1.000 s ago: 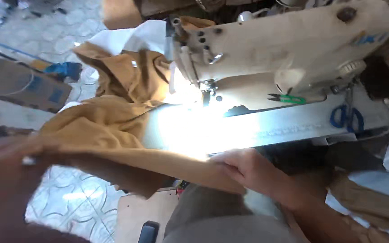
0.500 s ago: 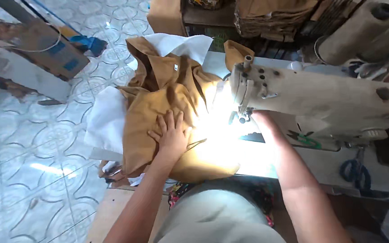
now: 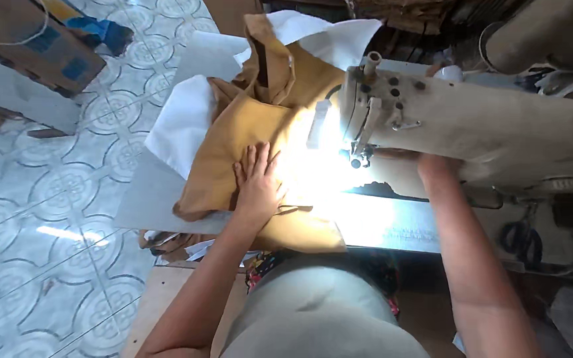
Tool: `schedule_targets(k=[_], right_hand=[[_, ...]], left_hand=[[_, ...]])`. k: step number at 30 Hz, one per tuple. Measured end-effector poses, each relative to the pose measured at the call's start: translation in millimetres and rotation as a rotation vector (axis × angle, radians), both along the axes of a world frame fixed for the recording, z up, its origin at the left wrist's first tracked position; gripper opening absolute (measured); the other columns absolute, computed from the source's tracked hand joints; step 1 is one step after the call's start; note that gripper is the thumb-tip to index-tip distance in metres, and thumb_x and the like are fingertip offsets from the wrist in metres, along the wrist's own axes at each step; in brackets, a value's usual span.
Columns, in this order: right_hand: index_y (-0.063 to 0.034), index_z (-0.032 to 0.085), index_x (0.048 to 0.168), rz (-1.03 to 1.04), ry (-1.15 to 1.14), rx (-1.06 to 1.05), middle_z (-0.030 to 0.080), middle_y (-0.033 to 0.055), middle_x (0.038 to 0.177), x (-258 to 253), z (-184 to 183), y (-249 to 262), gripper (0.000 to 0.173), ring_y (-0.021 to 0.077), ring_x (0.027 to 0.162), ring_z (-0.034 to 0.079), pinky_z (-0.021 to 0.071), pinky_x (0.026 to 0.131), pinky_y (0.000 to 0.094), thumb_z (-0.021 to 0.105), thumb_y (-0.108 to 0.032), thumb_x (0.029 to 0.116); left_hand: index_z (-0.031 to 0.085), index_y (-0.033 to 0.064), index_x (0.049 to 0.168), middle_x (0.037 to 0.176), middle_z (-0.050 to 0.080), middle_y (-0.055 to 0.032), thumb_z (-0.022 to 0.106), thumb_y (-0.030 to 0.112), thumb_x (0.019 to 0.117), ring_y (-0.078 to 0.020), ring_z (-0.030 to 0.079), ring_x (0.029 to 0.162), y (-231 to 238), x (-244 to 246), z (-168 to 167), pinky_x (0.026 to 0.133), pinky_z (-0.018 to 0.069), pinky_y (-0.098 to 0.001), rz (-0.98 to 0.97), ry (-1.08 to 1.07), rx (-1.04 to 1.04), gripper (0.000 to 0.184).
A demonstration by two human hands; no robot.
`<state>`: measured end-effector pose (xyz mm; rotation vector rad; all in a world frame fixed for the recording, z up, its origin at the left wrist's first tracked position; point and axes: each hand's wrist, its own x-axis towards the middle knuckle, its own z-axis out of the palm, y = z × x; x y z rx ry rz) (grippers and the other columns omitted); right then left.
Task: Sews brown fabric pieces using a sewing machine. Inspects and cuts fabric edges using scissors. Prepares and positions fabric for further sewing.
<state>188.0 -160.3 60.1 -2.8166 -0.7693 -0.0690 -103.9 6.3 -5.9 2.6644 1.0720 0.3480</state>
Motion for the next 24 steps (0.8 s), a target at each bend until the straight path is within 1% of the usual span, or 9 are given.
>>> schedule_targets(k=[1, 3, 6, 8, 11, 15, 18, 22, 24], right_hand=[[0.0097, 0.064, 0.126, 0.038, -0.099, 0.046, 0.060, 0.0360, 0.130, 14, -25, -14, 0.031, 0.0522, 0.128, 0.055, 0.0413, 0.102, 0.0719, 0.053, -0.001, 0.0992], [0.0126, 0.059, 0.127, 0.095, -0.136, -0.019, 0.059, 0.0372, 0.130, 1, -24, -30, 0.033, 0.0528, 0.127, 0.056, 0.0457, 0.100, 0.0685, 0.048, -0.006, 0.1024], [0.0106, 0.058, 0.132, 0.326, -0.036, 0.118, 0.055, 0.0322, 0.138, -81, -9, -46, 0.037, 0.0462, 0.127, 0.057, 0.0497, 0.104, 0.0569, 0.052, -0.013, 0.1040], [0.0019, 0.074, 0.110, 0.681, 0.012, 0.345, 0.072, 0.0208, 0.116, -140, -35, -49, 0.021, 0.0330, 0.103, 0.072, 0.0602, 0.088, 0.0437, 0.059, -0.009, 0.0985], [-0.0104, 0.074, 0.122, 1.006, 0.076, 0.352, 0.073, 0.0084, 0.126, -177, -74, -29, 0.029, 0.0228, 0.106, 0.074, 0.0605, 0.088, 0.0372, 0.053, -0.009, 0.1027], [-0.0080, 0.069, 0.132, 0.978, -0.062, 0.279, 0.068, 0.0089, 0.135, -173, -84, 11, 0.035, 0.0248, 0.119, 0.068, 0.0538, 0.101, 0.0423, 0.057, -0.007, 0.0989], [-0.0048, 0.069, 0.132, 0.964, -0.078, 0.273, 0.066, 0.0120, 0.138, -171, -80, 31, 0.036, 0.0282, 0.121, 0.066, 0.0530, 0.100, 0.0460, 0.062, -0.010, 0.0968], [-0.0088, 0.070, 0.130, 0.926, -0.092, 0.232, 0.067, 0.0092, 0.135, -169, -77, 25, 0.034, 0.0296, 0.119, 0.065, 0.0522, 0.096, 0.0539, 0.060, -0.012, 0.0977], [-0.0114, 0.072, 0.127, 0.909, -0.130, 0.244, 0.070, 0.0070, 0.131, -167, -82, 7, 0.031, 0.0290, 0.116, 0.067, 0.0505, 0.096, 0.0591, 0.059, -0.012, 0.0991]], left_hand=[[0.047, 0.0139, 0.154, 0.168, 0.027, -0.0142, 0.069, 0.032, 0.0948, -0.0418, 0.018, 0.156, 0, 2, 1, 0.117, 0.0196, -0.0718, 0.011, -0.023, 0.016, 0.066], [0.051, 0.0131, 0.151, 0.163, 0.036, -0.0171, 0.072, 0.030, 0.0945, -0.0451, 0.034, 0.148, 1, 2, 7, 0.108, 0.0358, -0.0698, 0.060, -0.051, 0.044, 0.062], [0.062, 0.0072, 0.138, 0.135, 0.061, -0.0233, 0.065, 0.016, 0.1008, -0.0455, 0.060, 0.123, 7, -6, 19, 0.097, 0.0504, -0.0626, 0.062, -0.134, -0.049, 0.038], [0.068, 0.0048, 0.129, 0.123, 0.068, -0.0227, 0.059, 0.012, 0.1037, -0.0417, 0.067, 0.110, 17, -10, 30, 0.094, 0.0528, -0.0596, 0.021, -0.194, -0.133, 0.027], [0.069, 0.0041, 0.126, 0.125, 0.069, -0.0193, 0.057, 0.017, 0.1052, -0.0358, 0.067, 0.117, 55, -9, 65, 0.103, 0.0502, -0.0557, 0.005, -0.234, -0.141, 0.028], [0.061, 0.0009, 0.136, 0.132, 0.062, -0.0268, 0.048, 0.017, 0.1074, -0.0383, 0.061, 0.122, 106, 2, 115, 0.106, 0.0469, -0.0500, 0.113, -0.272, 0.050, 0.035], [0.048, 0.0025, 0.150, 0.152, 0.043, -0.0324, 0.043, 0.010, 0.1029, -0.0470, 0.039, 0.144, 86, 0, 141, 0.117, 0.0314, -0.0557, 0.172, -0.343, 0.248, 0.048], [0.068, 0.0062, 0.127, 0.127, 0.064, -0.0219, 0.049, 0.011, 0.1029, -0.0405, 0.061, 0.118, 12, 1, 89, 0.096, 0.0516, -0.0566, -0.037, -0.233, 0.159, 0.031], [0.064, 0.0149, 0.138, 0.146, 0.055, -0.0173, 0.059, 0.025, 0.1028, -0.0425, 0.052, 0.133, 19, 4, 49, 0.100, 0.0444, -0.0666, -0.044, -0.034, 0.033, 0.038]])
